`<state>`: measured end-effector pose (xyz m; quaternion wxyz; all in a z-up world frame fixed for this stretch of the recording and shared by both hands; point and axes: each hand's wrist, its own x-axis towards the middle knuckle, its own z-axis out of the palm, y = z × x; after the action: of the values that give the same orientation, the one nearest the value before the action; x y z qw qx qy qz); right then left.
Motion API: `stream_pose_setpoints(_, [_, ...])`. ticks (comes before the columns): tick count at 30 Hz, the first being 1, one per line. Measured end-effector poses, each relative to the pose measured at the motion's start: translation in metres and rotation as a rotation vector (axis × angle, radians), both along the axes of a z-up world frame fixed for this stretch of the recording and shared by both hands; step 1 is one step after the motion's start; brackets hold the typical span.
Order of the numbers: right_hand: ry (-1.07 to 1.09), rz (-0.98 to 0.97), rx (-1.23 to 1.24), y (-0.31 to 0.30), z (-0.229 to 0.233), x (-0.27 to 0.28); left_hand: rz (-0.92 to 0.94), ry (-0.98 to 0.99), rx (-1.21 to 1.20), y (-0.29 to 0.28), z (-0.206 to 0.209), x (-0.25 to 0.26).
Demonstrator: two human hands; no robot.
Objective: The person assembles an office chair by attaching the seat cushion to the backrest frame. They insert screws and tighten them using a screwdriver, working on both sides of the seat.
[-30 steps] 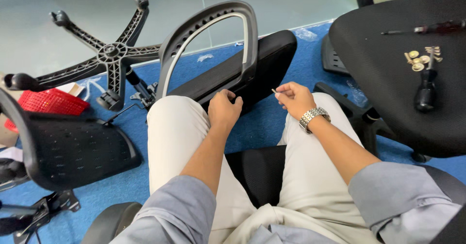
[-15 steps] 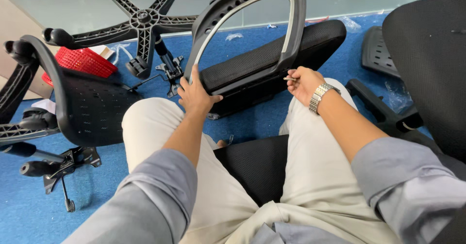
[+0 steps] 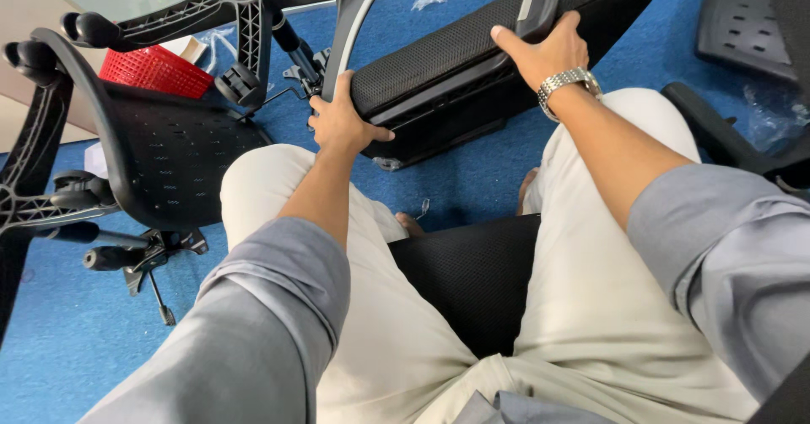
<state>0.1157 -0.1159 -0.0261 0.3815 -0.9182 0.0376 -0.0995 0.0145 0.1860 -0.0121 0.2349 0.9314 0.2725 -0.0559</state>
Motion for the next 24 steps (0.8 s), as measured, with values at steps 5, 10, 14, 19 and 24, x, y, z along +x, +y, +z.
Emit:
stream_pose_setpoints(5, [-0.151, -0.065, 0.074, -0.026, -0.009, 0.039, -0.091, -0.076, 0.064, -0.016, 0.012, 0.006])
stream_pose_setpoints(10, [-0.068, -0.158, 0.164, -0.055, 0.002, 0.082, -0.071, -0.343, 0.076, -0.045, 0.016, 0.019])
stream_pose_setpoints(14, [0.151, -0.177, 0.378, -0.057, 0.011, 0.096, 0.025, -0.408, -0.019, -0.057, 0.016, 0.027])
stream_pose_setpoints(19, [0.211, -0.125, 0.559, -0.039, 0.009, 0.095, 0.147, -0.312, -0.242, -0.052, 0.017, 0.024])
stream_pose_setpoints(24, [0.298, -0.05, 0.776, -0.013, -0.001, 0.098, 0.117, -0.424, -0.443, -0.051, 0.021, 0.025])
